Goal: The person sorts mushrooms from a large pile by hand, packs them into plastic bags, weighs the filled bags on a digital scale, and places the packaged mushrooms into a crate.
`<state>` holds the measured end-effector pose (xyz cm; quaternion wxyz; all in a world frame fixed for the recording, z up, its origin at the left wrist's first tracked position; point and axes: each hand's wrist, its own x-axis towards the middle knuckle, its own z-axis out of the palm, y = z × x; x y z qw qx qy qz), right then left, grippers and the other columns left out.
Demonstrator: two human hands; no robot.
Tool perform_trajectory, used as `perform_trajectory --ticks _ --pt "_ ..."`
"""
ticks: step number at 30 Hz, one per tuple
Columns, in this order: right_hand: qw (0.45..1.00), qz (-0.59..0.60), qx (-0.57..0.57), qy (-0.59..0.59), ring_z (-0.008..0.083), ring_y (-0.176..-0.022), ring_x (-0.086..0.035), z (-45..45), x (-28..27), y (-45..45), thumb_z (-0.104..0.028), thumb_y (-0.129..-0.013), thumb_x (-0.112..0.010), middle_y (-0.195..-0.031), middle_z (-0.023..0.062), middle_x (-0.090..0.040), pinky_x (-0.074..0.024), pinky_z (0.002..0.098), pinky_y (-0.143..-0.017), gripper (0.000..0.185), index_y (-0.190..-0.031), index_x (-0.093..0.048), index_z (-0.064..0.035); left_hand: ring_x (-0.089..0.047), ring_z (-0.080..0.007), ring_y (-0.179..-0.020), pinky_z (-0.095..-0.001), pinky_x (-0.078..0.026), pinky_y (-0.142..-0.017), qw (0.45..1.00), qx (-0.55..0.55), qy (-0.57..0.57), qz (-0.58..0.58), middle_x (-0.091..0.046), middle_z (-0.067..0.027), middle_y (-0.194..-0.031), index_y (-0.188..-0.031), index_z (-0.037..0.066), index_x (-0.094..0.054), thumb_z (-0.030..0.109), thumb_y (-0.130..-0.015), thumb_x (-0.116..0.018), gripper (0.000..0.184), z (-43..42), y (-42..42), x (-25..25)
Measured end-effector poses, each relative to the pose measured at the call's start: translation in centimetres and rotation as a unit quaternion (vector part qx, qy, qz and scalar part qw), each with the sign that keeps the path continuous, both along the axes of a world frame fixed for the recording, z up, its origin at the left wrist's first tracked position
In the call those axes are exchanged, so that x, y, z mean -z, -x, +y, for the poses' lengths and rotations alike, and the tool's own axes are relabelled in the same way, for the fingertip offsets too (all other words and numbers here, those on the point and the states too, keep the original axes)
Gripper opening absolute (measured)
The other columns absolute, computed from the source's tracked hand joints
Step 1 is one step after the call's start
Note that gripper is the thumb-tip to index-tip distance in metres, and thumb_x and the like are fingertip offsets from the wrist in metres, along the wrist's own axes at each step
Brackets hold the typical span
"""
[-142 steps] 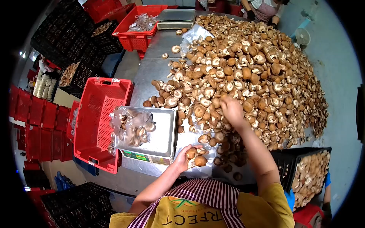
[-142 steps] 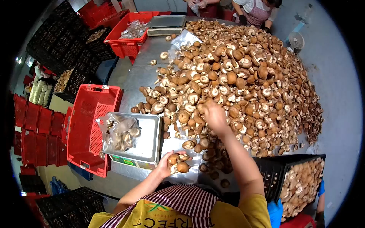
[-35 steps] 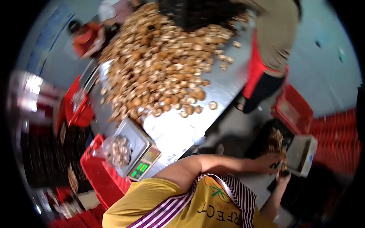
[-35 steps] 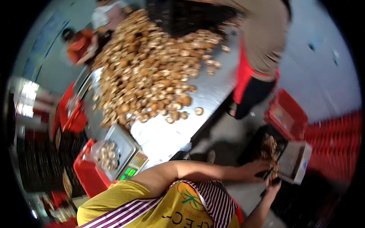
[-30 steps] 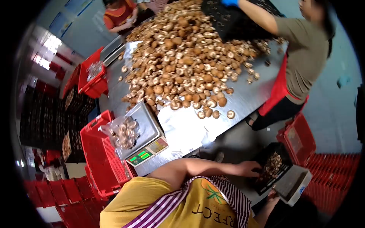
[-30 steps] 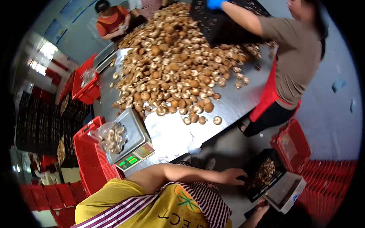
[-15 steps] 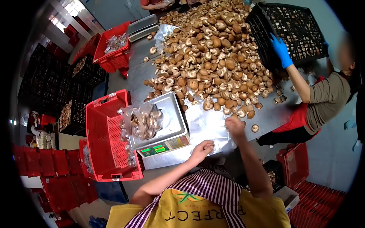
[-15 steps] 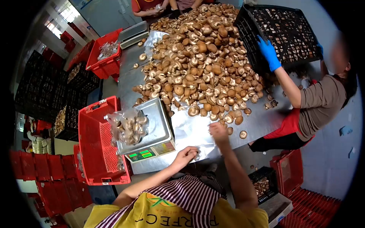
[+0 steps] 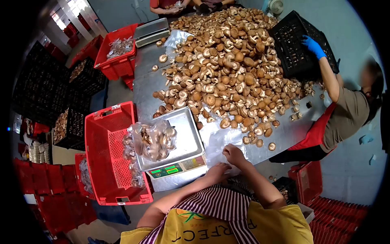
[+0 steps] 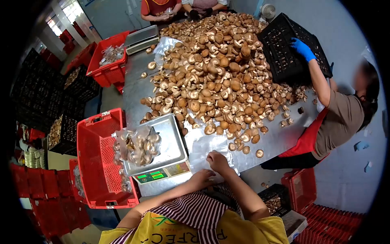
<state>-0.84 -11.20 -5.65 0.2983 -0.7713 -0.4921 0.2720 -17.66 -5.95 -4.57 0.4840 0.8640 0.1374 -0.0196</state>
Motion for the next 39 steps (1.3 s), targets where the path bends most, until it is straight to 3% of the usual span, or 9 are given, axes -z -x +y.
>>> perform_trajectory --ticks 4,6,13,18,21,23,28,34,39 --pt "0.983 0.13 0.042 -0.121 0.0236 -0.075 -0.061 1.3 -3.0 -3.5 -0.013 -0.086 -0.061 -0.077 0.0121 -0.06 -0.048 0.0357 -0.068 0.012 -0.083 -0.061 -0.0015 -0.048 -0.0304 -0.12 -0.0403 -0.041 -0.099 0.986 0.054 -0.124 0.096 -0.055 -0.0115 -0.129 -0.121 0.007 -0.059 0.025 -0.083 -0.064 0.043 0.3 -1.0 0.6" --pt "0.837 0.436 0.269 -0.194 0.0076 -0.072 -0.054 1.3 -7.9 -5.8 -0.012 -0.091 -0.059 -0.077 -0.0016 -0.058 -0.0438 0.0235 -0.065 0.006 -0.088 -0.061 -0.0077 -0.047 -0.0303 -0.121 -0.0401 -0.04 -0.099 0.979 0.051 -0.162 0.11 -0.054 -0.0103 -0.13 -0.122 0.007 -0.059 0.026 -0.083 -0.065 0.044 0.4 -1.4 1.0" --pt "0.86 0.37 0.252 -0.245 0.004 -0.067 -0.052 -0.8 -15.2 -10.8 -0.012 -0.091 -0.062 -0.08 -0.0031 -0.06 -0.042 0.0193 -0.06 0.007 -0.093 -0.061 -0.0057 -0.055 -0.0353 -0.106 -0.0413 -0.044 -0.095 0.995 -0.037 -0.069 0.069 -0.063 -0.0153 -0.112 -0.113 0.004 -0.064 0.021 -0.084 -0.064 0.034 0.6 -2.4 -0.4" --pt "0.928 0.286 0.194 -0.139 0.0038 -0.06 -0.051 -2.0 -11.3 -9.7 -0.007 -0.088 -0.065 -0.07 -0.0039 -0.058 -0.0395 0.0179 -0.053 0.005 -0.091 -0.063 -0.004 -0.05 -0.0062 -0.07 -0.0223 -0.043 -0.064 0.912 -0.334 0.215 -0.098 -0.057 0.0004 -0.073 -0.097 -0.001 -0.066 0.02 -0.092 -0.062 0.022 0.8 -6.4 -6.2" --pt "0.955 0.198 0.171 -0.138 0.0091 -0.062 -0.056 -2.6 -9.9 -8.2 -0.008 -0.087 -0.064 -0.071 0.0031 -0.06 -0.0452 0.0248 -0.057 0.009 -0.089 -0.062 0.0007 -0.056 -0.0083 -0.083 -0.0244 -0.045 -0.074 0.879 -0.342 0.318 -0.094 -0.065 -0.0017 -0.091 -0.104 0.004 -0.066 0.021 -0.094 -0.061 0.02 1.4 -8.5 -10.0" --pt "0.97 0.157 0.138 -0.127 0.0126 -0.065 -0.058 -3.0 -8.7 -8.3 -0.008 -0.087 -0.064 -0.075 0.0063 -0.062 -0.0462 0.0269 -0.06 0.01 -0.09 -0.062 0.0009 -0.047 -0.0048 -0.069 -0.0206 -0.04 -0.063 0.829 -0.38 0.393 -0.12 -0.053 0.0052 -0.072 -0.09 0.001 -0.066 0.019 -0.092 -0.065 0.018 0.9 -10.1 -10.6" --pt "0.978 0.146 0.057 -0.136 0.0243 -0.076 -0.063 -5.4 -9.3 -9.7 -0.009 -0.085 -0.064 -0.084 0.0145 -0.063 -0.0478 0.0316 -0.068 0.011 -0.09 -0.062 0.001 -0.048 -0.0034 -0.07 -0.0194 -0.038 -0.065 0.836 -0.386 0.387 -0.047 -0.056 0.0067 -0.074 -0.089 0.004 -0.066 0.015 -0.091 -0.066 0.01 -0.3 -10.8 -4.1" --pt "0.991 -0.07 0.08 -0.081 0.0342 -0.073 -0.06 -14.6 2.0 -16.9 -0.009 -0.082 -0.065 -0.08 0.0157 -0.061 -0.0477 0.0395 -0.067 0.009 -0.086 -0.061 -0.0014 -0.04 -0.0029 -0.063 -0.0199 -0.034 -0.059 0.807 -0.448 0.383 -0.039 -0.05 0.0076 -0.067 -0.073 0.009 -0.057 0.015 -0.093 -0.063 0.022 -3.1 -9.8 -1.2" --pt "0.986 -0.05 0.05 -0.153 0.0316 -0.071 -0.063 -9.6 -2.7 -20.4 -0.007 -0.079 -0.068 -0.078 0.0129 -0.063 -0.0501 0.0395 -0.065 0.011 -0.086 -0.062 -0.0018 -0.039 -0.0021 -0.063 -0.0192 -0.033 -0.058 0.826 -0.439 0.348 -0.067 -0.051 0.0093 -0.071 -0.079 0.005 -0.061 0.013 -0.093 -0.063 0.016 -4.8 -12.4 -3.2"
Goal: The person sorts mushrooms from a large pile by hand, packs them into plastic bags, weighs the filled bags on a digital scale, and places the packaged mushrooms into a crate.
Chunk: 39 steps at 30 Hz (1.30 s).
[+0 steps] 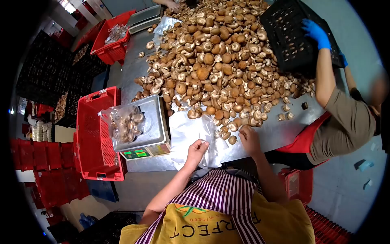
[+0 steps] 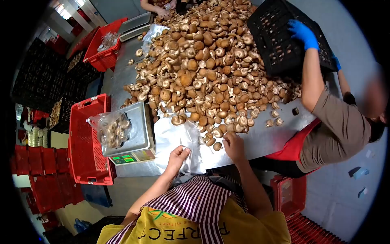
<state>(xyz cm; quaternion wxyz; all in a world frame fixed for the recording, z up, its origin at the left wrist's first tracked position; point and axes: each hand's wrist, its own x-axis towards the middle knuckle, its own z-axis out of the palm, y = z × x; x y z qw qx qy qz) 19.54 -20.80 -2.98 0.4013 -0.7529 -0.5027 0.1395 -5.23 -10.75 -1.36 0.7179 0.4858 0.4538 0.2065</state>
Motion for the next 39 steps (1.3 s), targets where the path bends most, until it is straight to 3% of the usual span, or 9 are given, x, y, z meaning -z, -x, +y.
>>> perform_trajectory --ticks 5,9,11,17,20,23,26,29,39 --pt "0.989 0.137 0.008 0.05 0.0239 -0.068 -0.065 0.7 4.2 -3.4 -0.011 -0.083 -0.069 -0.077 0.0127 -0.066 -0.0499 0.0353 -0.06 0.018 -0.096 -0.063 -0.0004 -0.04 -0.0019 -0.063 -0.0189 -0.034 -0.058 0.999 0.009 -0.01 -0.032 -0.05 0.009 -0.07 -0.079 0.006 -0.06 0.009 -0.09 -0.066 0.013 -0.7 -1.4 0.6" --pt "0.94 0.281 0.018 0.191 0.0257 -0.071 -0.066 4.6 -1.9 -4.4 -0.013 -0.087 -0.064 -0.082 0.0149 -0.068 -0.0494 0.0348 -0.06 0.016 -0.097 -0.063 -0.0012 -0.037 -0.0014 -0.06 -0.0199 -0.033 -0.054 0.999 -0.043 -0.01 0.003 -0.047 0.0092 -0.066 -0.072 0.008 -0.054 0.011 -0.09 -0.066 0.022 -0.8 -2.1 -2.2" --pt "0.994 0.095 0.038 0.039 0.0306 -0.074 -0.066 7.1 -0.8 -5.7 -0.022 -0.089 -0.062 -0.081 0.0159 -0.068 -0.0497 0.0394 -0.063 0.024 -0.102 -0.063 -0.0017 -0.038 -0.0019 -0.058 -0.0209 -0.034 -0.052 0.996 -0.064 -0.055 -0.006 -0.048 0.0085 -0.064 -0.068 0.008 -0.053 0.013 -0.091 -0.066 0.027 -0.1 -1.0 -1.4" --pt "0.969 -0.078 0.171 0.163 0.0327 -0.083 -0.064 15.7 -1.9 -8.1 -0.029 -0.085 -0.067 -0.095 0.0185 -0.066 -0.0489 0.0417 -0.073 0.035 -0.11 -0.062 -0.0041 -0.045 -0.0134 -0.052 -0.0295 -0.039 -0.052 0.959 0.057 -0.236 0.145 -0.05 -0.0051 -0.058 -0.069 0.001 -0.056 0.02 -0.083 -0.074 0.03 1.1 -0.7 -2.4" --pt "0.983 -0.027 0.135 0.123 0.035 -0.084 -0.062 16.7 -0.9 -8.8 -0.024 -0.084 -0.066 -0.096 0.0172 -0.064 -0.0473 0.0437 -0.077 0.024 -0.098 -0.064 -0.0046 -0.055 -0.0277 -0.057 -0.0352 -0.044 -0.054 0.844 0.022 -0.437 0.309 -0.058 -0.0122 -0.069 -0.068 0.001 -0.06 0.028 -0.075 -0.078 0.033 1.6 -1.3 -6.0" --pt "0.994 -0.019 0.101 0.023 0.0329 -0.08 -0.062 16.1 -1.2 -8.2 -0.019 -0.083 -0.066 -0.093 0.0136 -0.064 -0.0483 0.0422 -0.074 0.015 -0.086 -0.064 -0.0045 -0.055 -0.0173 -0.056 -0.0318 -0.043 -0.053 0.925 -0.121 -0.295 0.208 -0.055 -0.0081 -0.064 -0.067 0.002 -0.057 0.023 -0.086 -0.069 0.031 3.5 -0.6 -5.4" --pt "0.995 0.049 0.039 0.083 0.0354 -0.094 -0.06 15.5 -2.4 -7.2 -0.02 -0.084 -0.068 -0.104 0.0173 -0.057 -0.0473 0.0432 -0.083 0.022 -0.099 -0.063 -0.0037 -0.059 -0.0134 -0.062 -0.0272 -0.045 -0.055 0.99 -0.109 -0.089 0.027 -0.062 -0.005 -0.079 -0.085 0.004 -0.059 0.027 -0.095 -0.058 0.025 5.0 -4.7 -7.0" --pt "0.98 -0.158 0.051 0.111 0.0331 -0.092 -0.06 15.8 -2.2 -7.2 -0.017 -0.08 -0.071 -0.107 0.0145 -0.053 -0.0498 0.0406 -0.076 0.032 -0.106 -0.059 -0.0039 -0.065 -0.0167 -0.071 -0.0257 -0.051 -0.06 0.996 -0.03 0.063 -0.063 -0.065 -0.0082 -0.096 -0.107 0.006 -0.055 0.033 -0.098 -0.054 0.029 6.3 -7.5 -3.5" --pt "0.987 -0.07 -0.015 0.142 0.0364 -0.101 -0.057 15.6 -1.1 -8.9 -0.009 -0.078 -0.071 -0.112 0.0161 -0.049 -0.0466 0.0431 -0.087 0.038 -0.112 -0.055 -0.0039 -0.067 -0.0285 -0.092 -0.0399 -0.056 -0.081 0.95 0.028 0.284 -0.129 -0.063 -0.0169 -0.113 -0.126 0.002 -0.047 0.037 -0.101 -0.042 0.042 8.3 -12.7 -0.1"
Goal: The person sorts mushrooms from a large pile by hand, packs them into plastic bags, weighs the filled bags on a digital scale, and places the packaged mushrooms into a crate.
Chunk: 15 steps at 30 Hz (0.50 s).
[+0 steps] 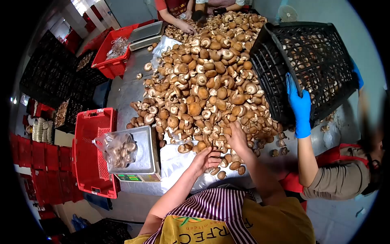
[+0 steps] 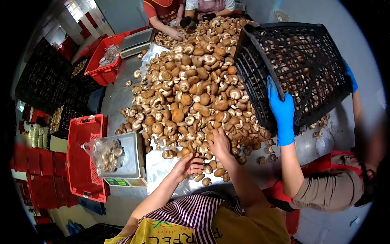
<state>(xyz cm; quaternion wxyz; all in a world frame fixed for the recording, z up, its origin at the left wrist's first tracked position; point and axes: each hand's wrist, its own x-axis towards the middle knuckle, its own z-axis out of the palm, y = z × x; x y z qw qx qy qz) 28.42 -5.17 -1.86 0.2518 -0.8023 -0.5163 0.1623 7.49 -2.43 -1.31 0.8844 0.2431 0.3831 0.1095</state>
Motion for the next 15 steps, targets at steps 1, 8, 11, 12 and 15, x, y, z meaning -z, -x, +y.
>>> perform_trajectory --ticks 1,8,11,12,15 --pt "0.999 0.024 -0.003 -0.037 0.0345 -0.099 -0.057 -0.3 0.0 -0.1 -0.008 -0.077 -0.071 -0.111 0.0154 -0.05 -0.0476 0.0409 -0.085 0.038 -0.111 -0.056 -0.0041 -0.066 -0.0295 -0.096 -0.0426 -0.055 -0.084 0.999 -0.001 0.032 -0.018 -0.062 -0.0165 -0.114 -0.128 0.003 -0.046 0.039 -0.101 -0.042 0.045 0.2 -0.3 0.5" --pt "0.926 0.353 -0.133 -0.017 0.0265 -0.1 -0.059 -2.0 -5.3 0.8 -0.017 -0.082 -0.071 -0.117 0.0122 -0.055 -0.0504 0.0379 -0.082 0.037 -0.115 -0.06 -0.0054 -0.062 -0.0304 -0.107 -0.0432 -0.052 -0.091 0.979 -0.08 0.158 -0.102 -0.063 -0.0154 -0.115 -0.125 0.008 -0.05 0.051 -0.095 -0.047 0.052 0.7 -2.3 -0.1" --pt "0.994 0.097 0.015 -0.048 0.0301 -0.116 -0.052 0.0 -5.5 -1.1 -0.026 -0.085 -0.07 -0.128 0.0186 -0.048 -0.045 0.0422 -0.098 0.051 -0.128 -0.054 -0.0048 -0.065 -0.0255 -0.092 -0.0376 -0.055 -0.078 0.981 -0.067 0.152 -0.102 -0.067 -0.0139 -0.102 -0.103 0.006 -0.06 0.04 -0.097 -0.048 0.037 1.1 -1.7 1.7" --pt "0.996 0.033 0.062 -0.05 0.0314 -0.115 -0.053 1.0 -5.5 -1.9 -0.025 -0.084 -0.07 -0.127 0.0195 -0.048 -0.0466 0.0419 -0.095 0.053 -0.13 -0.053 -0.0039 -0.065 -0.025 -0.091 -0.0373 -0.055 -0.077 0.984 -0.056 0.143 -0.092 -0.068 -0.0131 -0.098 -0.1 0.006 -0.06 0.036 -0.097 -0.049 0.032 1.2 -1.6 1.8" --pt "0.993 -0.084 0.055 -0.066 0.0339 -0.111 -0.054 3.7 -6.3 -3.7 -0.024 -0.081 -0.072 -0.122 0.0199 -0.05 -0.0481 0.0415 -0.089 0.058 -0.131 -0.051 -0.0035 -0.064 -0.0267 -0.087 -0.0384 -0.053 -0.078 0.988 -0.048 0.13 -0.07 -0.066 -0.0159 -0.104 -0.107 0.005 -0.06 0.025 -0.091 -0.058 0.026 0.6 -2.0 1.2"
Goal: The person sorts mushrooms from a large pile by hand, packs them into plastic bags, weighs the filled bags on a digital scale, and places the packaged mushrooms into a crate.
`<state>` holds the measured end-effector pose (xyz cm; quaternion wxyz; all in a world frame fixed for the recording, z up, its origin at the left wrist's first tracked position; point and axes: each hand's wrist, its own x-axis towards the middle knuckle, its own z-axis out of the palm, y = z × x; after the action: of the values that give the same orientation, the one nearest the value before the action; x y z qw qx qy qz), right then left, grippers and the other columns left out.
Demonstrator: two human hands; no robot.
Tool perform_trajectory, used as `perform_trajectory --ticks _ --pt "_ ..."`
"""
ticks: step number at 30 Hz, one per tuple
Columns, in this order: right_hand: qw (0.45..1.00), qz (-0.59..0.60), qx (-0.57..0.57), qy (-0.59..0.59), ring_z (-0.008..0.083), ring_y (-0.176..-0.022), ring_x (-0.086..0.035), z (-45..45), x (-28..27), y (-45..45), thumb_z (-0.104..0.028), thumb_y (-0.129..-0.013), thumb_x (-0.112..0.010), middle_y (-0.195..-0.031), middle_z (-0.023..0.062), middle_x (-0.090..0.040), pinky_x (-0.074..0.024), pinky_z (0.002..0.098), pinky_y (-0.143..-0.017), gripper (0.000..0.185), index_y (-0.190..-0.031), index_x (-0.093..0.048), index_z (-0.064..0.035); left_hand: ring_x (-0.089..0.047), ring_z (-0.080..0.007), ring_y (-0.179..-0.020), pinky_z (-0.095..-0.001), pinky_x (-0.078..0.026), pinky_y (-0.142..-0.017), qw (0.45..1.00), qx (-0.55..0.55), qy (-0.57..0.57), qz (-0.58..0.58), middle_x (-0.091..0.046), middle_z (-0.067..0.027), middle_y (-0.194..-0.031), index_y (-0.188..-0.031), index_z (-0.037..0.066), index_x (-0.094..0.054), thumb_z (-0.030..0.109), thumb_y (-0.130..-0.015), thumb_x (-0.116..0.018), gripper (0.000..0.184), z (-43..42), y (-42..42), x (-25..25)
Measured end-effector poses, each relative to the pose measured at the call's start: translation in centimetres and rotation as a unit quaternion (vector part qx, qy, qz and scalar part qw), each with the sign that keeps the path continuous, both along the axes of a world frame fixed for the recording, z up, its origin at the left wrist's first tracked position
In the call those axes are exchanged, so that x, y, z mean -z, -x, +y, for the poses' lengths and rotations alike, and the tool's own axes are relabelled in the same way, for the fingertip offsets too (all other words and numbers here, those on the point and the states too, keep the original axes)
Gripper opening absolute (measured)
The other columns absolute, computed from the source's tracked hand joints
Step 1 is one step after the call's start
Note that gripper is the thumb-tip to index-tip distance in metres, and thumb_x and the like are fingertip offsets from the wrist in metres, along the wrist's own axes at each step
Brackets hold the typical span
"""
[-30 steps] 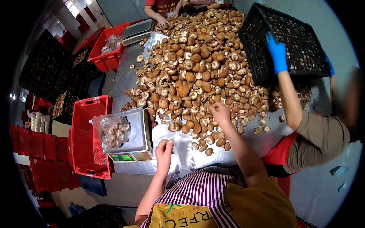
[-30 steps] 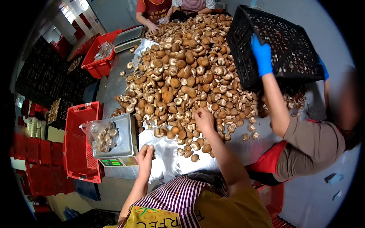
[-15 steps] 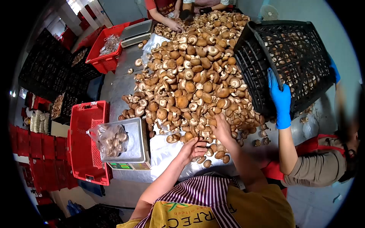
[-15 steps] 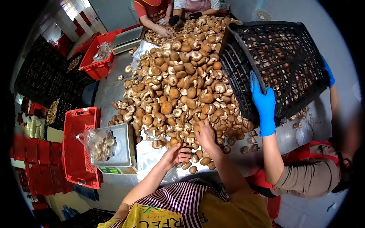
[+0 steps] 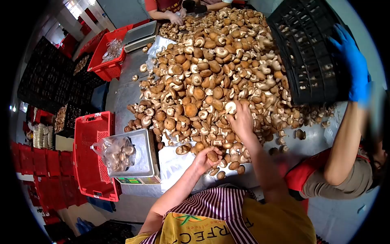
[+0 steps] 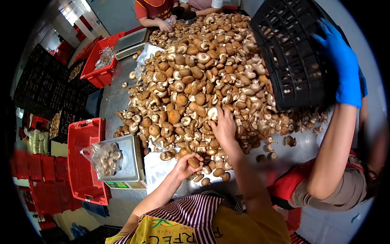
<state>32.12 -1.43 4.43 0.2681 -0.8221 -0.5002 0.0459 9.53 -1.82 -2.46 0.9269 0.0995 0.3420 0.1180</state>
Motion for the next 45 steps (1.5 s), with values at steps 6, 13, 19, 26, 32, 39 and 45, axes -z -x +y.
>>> perform_trajectory --ticks 6,13,19,26,32,39,45 --pt "0.987 0.153 0.015 0.034 0.0298 -0.099 -0.061 -0.1 0.4 0.6 -0.022 -0.083 -0.071 -0.118 0.0126 -0.054 -0.0511 0.0405 -0.085 0.039 -0.119 -0.06 -0.0095 -0.061 -0.0265 -0.089 -0.0402 -0.052 -0.085 0.993 0.035 -0.085 -0.079 -0.057 -0.0185 -0.126 -0.138 0.008 -0.041 0.021 -0.085 -0.06 0.057 -0.4 -0.2 -1.5" --pt "0.977 0.191 -0.09 -0.034 0.0249 -0.108 -0.056 -6.2 -0.9 2.9 -0.024 -0.089 -0.066 -0.12 0.0138 -0.055 -0.0456 0.0358 -0.094 0.038 -0.12 -0.061 -0.0028 -0.066 -0.0317 -0.095 -0.0404 -0.058 -0.074 0.991 -0.001 0.016 -0.136 -0.06 -0.0149 -0.123 -0.13 0.01 -0.052 0.058 -0.09 -0.051 0.063 0.2 -0.1 -1.9" --pt "0.988 -0.145 0.044 0.008 0.0255 -0.109 -0.054 -0.8 3.7 -4.3 -0.02 -0.086 -0.068 -0.122 0.0146 -0.054 -0.0471 0.0362 -0.093 0.041 -0.121 -0.058 -0.0025 -0.062 -0.0387 -0.104 -0.0458 -0.055 -0.083 0.996 0.017 0.002 -0.092 -0.06 -0.0176 -0.124 -0.126 0.009 -0.055 0.042 -0.092 -0.055 0.048 -0.9 0.1 -1.3" --pt "0.994 0.02 0.076 -0.078 0.0305 -0.112 -0.055 -0.3 3.2 -4.3 -0.018 -0.083 -0.069 -0.112 0.0127 -0.061 -0.0453 0.0408 -0.094 0.039 -0.119 -0.057 -0.0074 -0.056 -0.0395 -0.115 -0.0535 -0.046 -0.097 0.999 0.009 0.003 -0.048 -0.059 -0.0172 -0.122 -0.126 0.003 -0.051 0.033 -0.089 -0.061 0.049 -1.7 1.2 -0.9" --pt "0.945 0.194 -0.264 -0.027 0.0251 -0.113 -0.057 -6.6 -0.5 1.9 -0.027 -0.088 -0.065 -0.123 0.0125 -0.06 -0.0457 0.0414 -0.096 0.039 -0.12 -0.06 -0.0042 -0.06 -0.0371 -0.107 -0.0473 -0.051 -0.09 0.992 0.023 0.0 -0.127 -0.057 -0.0129 -0.127 -0.144 0.018 -0.036 0.052 -0.088 -0.059 0.069 -1.0 1.0 -2.0" --pt "0.997 -0.019 -0.03 -0.066 0.0228 -0.084 -0.065 3.8 0.1 -2.5 -0.029 -0.09 -0.062 -0.129 0.0144 -0.056 -0.053 0.0403 -0.079 0.047 -0.128 -0.053 -0.0025 -0.064 -0.0361 -0.099 -0.0443 -0.055 -0.07 0.99 0.021 -0.048 -0.134 -0.061 -0.0156 -0.123 -0.141 0.013 -0.041 0.05 -0.088 -0.06 0.068 -0.2 0.0 -2.3" --pt "0.998 -0.054 0.029 -0.031 0.0189 -0.078 -0.061 6.1 -0.1 -2.2 -0.012 -0.093 -0.056 -0.122 0.019 -0.055 -0.0536 0.03 -0.062 0.032 -0.123 -0.056 -0.0046 -0.061 -0.0401 -0.107 -0.0442 -0.054 -0.077 0.989 -0.014 -0.05 -0.135 -0.055 -0.0159 -0.132 -0.144 0.018 -0.037 0.048 -0.09 -0.059 0.065 0.6 1.0 -1.7"
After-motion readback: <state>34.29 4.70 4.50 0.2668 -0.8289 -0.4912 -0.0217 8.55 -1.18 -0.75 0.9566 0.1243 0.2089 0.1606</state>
